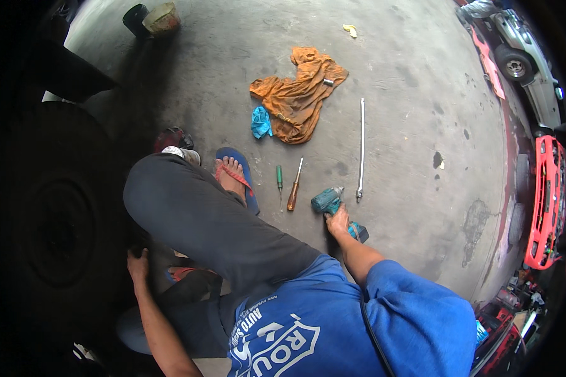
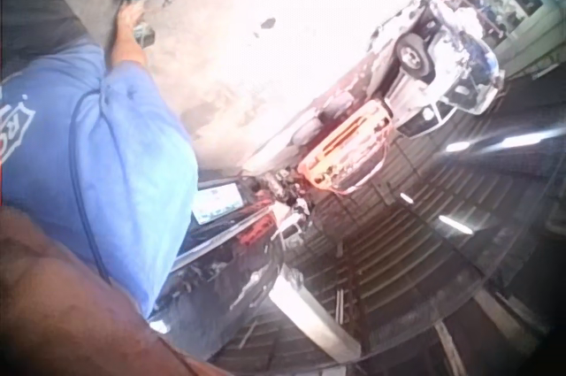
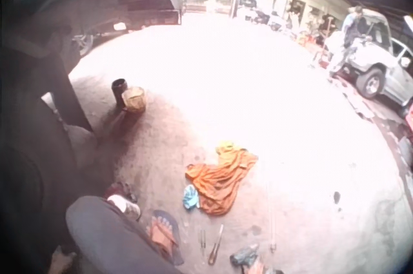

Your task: The person walks into a garage and approaches a lifted vehicle. They use an impact wrench to loosen the wheel nuts on a tire, then switch to a lug wrench to continue unscrewing the nuts by hand.

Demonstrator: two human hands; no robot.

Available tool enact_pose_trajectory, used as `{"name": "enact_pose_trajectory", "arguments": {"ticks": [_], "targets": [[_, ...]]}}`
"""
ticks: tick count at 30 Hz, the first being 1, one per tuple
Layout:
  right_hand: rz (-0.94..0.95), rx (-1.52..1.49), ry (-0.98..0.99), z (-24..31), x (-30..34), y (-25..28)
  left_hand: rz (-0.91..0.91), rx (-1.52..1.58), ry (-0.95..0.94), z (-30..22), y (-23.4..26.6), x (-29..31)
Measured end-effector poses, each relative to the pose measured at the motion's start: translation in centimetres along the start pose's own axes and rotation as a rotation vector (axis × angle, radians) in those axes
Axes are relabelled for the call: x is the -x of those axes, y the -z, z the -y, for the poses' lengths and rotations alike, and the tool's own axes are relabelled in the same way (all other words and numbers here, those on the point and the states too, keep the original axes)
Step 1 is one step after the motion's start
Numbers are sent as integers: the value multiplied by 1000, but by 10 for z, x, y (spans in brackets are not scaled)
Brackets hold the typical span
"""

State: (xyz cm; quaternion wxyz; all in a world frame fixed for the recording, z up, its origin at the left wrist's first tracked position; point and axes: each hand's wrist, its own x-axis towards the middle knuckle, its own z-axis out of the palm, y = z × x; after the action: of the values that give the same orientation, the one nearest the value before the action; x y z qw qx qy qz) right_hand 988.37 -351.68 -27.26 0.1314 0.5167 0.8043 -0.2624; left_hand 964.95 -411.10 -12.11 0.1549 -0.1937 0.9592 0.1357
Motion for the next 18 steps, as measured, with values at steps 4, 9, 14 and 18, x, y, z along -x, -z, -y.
{"name": "enact_pose_trajectory", "arguments": {"ticks": [4, 9, 14, 18], "targets": [[244, 261, 63, 31, -18, 16, -16, -11, 46, 3, 0, 10], [377, 505, 199, 112, -191, 74, 83, -63, 102, -1, 1, 23], [-125, 323, 481, 200, -403, 84, 204, -112, 187, -11, -1, 31], [64, 743, 771, 239, -493, 81, 177, -170, 222, -12, 2, 46]]}}
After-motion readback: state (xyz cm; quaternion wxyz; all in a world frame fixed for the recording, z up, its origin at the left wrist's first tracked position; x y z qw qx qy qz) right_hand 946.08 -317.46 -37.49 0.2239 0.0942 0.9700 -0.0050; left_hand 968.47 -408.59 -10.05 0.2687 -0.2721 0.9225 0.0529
